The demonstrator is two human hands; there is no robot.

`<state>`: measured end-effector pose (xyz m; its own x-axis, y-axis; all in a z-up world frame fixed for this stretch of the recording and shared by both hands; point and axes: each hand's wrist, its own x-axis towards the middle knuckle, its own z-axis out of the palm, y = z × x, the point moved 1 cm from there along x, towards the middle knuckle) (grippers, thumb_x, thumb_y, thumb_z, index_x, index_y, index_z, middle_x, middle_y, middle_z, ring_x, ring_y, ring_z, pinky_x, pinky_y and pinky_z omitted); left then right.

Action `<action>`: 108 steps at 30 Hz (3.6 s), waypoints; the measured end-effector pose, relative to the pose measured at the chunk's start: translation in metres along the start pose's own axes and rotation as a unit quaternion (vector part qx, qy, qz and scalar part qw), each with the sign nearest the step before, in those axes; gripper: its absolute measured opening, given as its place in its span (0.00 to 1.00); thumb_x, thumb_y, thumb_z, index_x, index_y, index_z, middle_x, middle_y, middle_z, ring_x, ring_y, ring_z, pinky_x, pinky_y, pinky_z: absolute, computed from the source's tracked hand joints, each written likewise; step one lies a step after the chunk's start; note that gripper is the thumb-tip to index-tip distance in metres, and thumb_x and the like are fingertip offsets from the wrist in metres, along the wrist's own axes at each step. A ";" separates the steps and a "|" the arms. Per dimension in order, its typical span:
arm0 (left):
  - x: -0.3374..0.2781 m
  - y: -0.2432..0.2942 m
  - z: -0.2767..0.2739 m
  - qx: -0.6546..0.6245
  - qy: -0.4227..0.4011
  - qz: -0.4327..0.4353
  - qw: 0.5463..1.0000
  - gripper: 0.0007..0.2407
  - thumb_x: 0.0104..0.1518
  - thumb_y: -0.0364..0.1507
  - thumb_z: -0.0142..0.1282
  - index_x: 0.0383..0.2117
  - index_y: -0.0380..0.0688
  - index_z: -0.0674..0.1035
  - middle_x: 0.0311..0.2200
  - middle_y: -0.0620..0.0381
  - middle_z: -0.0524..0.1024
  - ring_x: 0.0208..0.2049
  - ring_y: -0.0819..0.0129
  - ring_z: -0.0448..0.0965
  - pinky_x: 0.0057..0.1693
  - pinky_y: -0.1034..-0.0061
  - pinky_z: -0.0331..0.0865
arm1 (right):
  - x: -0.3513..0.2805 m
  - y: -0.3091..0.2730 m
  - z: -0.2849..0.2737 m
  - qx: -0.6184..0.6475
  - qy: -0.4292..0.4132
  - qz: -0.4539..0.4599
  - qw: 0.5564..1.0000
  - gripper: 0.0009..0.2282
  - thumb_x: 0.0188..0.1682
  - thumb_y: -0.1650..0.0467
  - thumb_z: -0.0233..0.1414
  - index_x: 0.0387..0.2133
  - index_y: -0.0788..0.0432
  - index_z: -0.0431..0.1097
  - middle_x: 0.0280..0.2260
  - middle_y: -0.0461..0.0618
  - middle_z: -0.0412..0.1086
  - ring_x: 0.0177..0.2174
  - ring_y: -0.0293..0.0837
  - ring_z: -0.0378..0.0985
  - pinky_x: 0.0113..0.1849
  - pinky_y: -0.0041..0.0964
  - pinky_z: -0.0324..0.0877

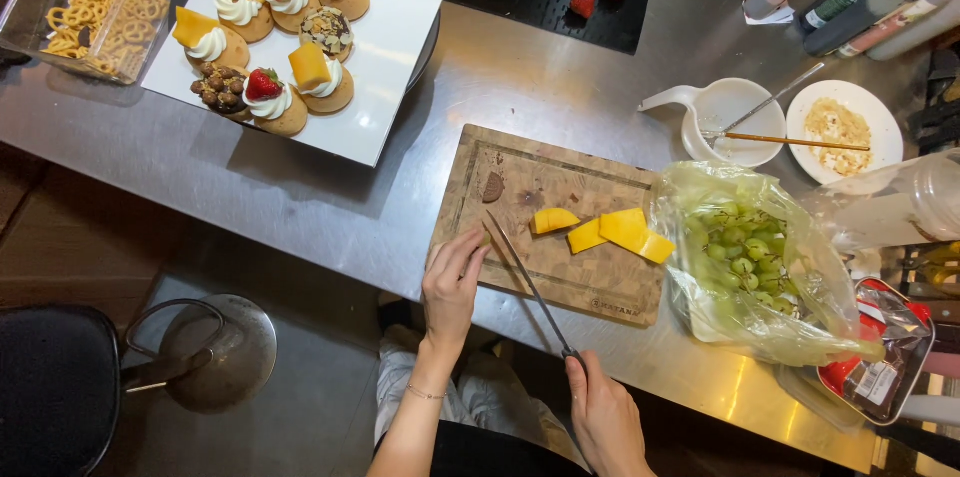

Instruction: Decorating a number-shaped arrangement of cupcakes with fresh fruit and glaze

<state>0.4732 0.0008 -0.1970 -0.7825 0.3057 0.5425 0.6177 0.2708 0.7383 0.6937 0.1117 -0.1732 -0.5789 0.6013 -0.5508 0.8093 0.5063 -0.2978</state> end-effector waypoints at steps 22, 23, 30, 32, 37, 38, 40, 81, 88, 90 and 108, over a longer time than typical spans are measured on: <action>-0.008 -0.012 -0.003 0.076 0.010 0.100 0.992 0.08 0.56 0.15 0.62 0.41 0.26 0.81 0.42 0.44 0.81 0.40 0.56 0.81 0.48 0.72 0.79 | -0.006 0.005 0.001 -0.053 -0.034 0.001 0.998 0.17 0.55 0.51 0.32 0.41 0.44 0.60 0.33 0.52 0.77 0.37 0.66 0.76 0.36 0.57 0.68; -0.009 -0.013 -0.002 0.077 0.012 0.102 0.992 0.09 0.55 0.15 0.63 0.41 0.26 0.81 0.41 0.44 0.81 0.40 0.55 0.81 0.48 0.72 0.80 | -0.006 0.006 0.001 -0.066 -0.032 -0.001 0.997 0.17 0.55 0.51 0.32 0.43 0.43 0.61 0.33 0.52 0.77 0.37 0.66 0.76 0.36 0.58 0.68; -0.010 -0.016 0.001 0.059 0.023 0.078 0.995 0.10 0.53 0.13 0.65 0.40 0.27 0.82 0.40 0.43 0.82 0.39 0.56 0.81 0.47 0.73 0.81 | 0.003 -0.011 -0.022 -0.098 -0.050 -0.013 0.994 0.16 0.56 0.51 0.35 0.44 0.42 0.61 0.29 0.61 0.77 0.35 0.71 0.75 0.35 0.60 0.68; -0.011 -0.018 0.002 0.057 0.027 0.077 0.995 0.09 0.53 0.13 0.65 0.39 0.26 0.82 0.39 0.43 0.82 0.39 0.55 0.80 0.46 0.72 0.80 | 0.018 -0.034 -0.023 -0.091 -0.044 -0.040 0.994 0.16 0.57 0.52 0.34 0.44 0.45 0.60 0.28 0.61 0.76 0.33 0.70 0.76 0.34 0.61 0.69; -0.010 -0.012 0.002 0.052 0.034 0.083 0.995 0.10 0.53 0.14 0.65 0.41 0.27 0.82 0.40 0.45 0.82 0.38 0.55 0.80 0.45 0.72 0.79 | 0.043 -0.084 -0.032 -0.062 -0.053 -0.086 0.993 0.23 0.57 0.53 0.31 0.57 0.51 0.57 0.29 0.60 0.76 0.31 0.70 0.77 0.32 0.61 0.69; -0.011 -0.013 0.002 0.044 0.030 0.073 0.996 0.11 0.53 0.13 0.64 0.41 0.27 0.81 0.40 0.45 0.82 0.39 0.55 0.80 0.46 0.72 0.80 | 0.044 -0.080 -0.028 -0.065 -0.038 -0.100 0.992 0.20 0.58 0.53 0.32 0.51 0.52 0.59 0.28 0.61 0.76 0.31 0.71 0.76 0.31 0.62 0.69; -0.009 -0.011 0.001 0.036 0.028 0.063 0.997 0.11 0.53 0.13 0.64 0.42 0.28 0.81 0.41 0.45 0.82 0.40 0.55 0.80 0.46 0.72 0.80 | 0.039 -0.070 -0.026 -0.069 -0.023 -0.115 0.991 0.19 0.58 0.54 0.32 0.44 0.54 0.60 0.26 0.63 0.75 0.30 0.72 0.76 0.31 0.62 0.68; 0.019 -0.008 -0.010 -0.302 0.126 -0.359 0.874 0.10 0.61 0.23 0.55 0.47 0.31 0.78 0.37 0.42 0.81 0.34 0.60 0.86 0.44 0.76 0.82 | 0.005 -0.034 -0.026 0.017 -0.039 -0.024 0.999 0.16 0.56 0.51 0.33 0.39 0.44 0.60 0.31 0.54 0.77 0.36 0.64 0.77 0.36 0.51 0.67; 0.034 -0.005 -0.013 -0.338 0.099 -0.417 0.838 0.08 0.52 0.22 0.66 0.34 0.38 0.78 0.34 0.46 0.84 0.36 0.70 0.82 0.45 0.83 0.76 | 0.045 -0.007 -0.072 0.015 0.222 -0.047 0.974 0.15 0.54 0.54 0.41 0.42 0.46 0.65 0.40 0.47 0.74 0.37 0.61 0.77 0.34 0.58 0.69; 0.039 0.005 -0.021 -0.111 -0.104 -0.324 0.934 0.06 0.61 0.29 0.56 0.39 0.45 0.81 0.37 0.56 0.83 0.37 0.69 0.83 0.44 0.78 0.78 | 0.064 0.000 -0.071 -0.063 0.271 -0.012 0.960 0.20 0.56 0.55 0.40 0.56 0.52 0.62 0.41 0.52 0.69 0.38 0.53 0.75 0.31 0.51 0.74; 0.090 -0.004 -0.024 -0.056 -0.218 -0.378 0.898 0.06 0.53 0.32 0.67 0.30 0.45 0.86 0.24 0.61 0.78 0.28 0.76 0.71 0.39 0.83 0.69 | 0.229 0.078 -0.232 0.754 0.387 0.054 0.528 0.35 0.48 0.77 0.57 0.67 0.65 0.44 0.32 0.53 0.70 0.23 0.35 0.69 0.26 0.29 0.69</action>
<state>0.3983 0.0053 -0.1420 -0.8549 0.4072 -0.3215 -0.1090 0.4650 0.8786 0.6011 0.4317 -0.1415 0.0831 0.9441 -0.3190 -0.3377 -0.2745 -0.9003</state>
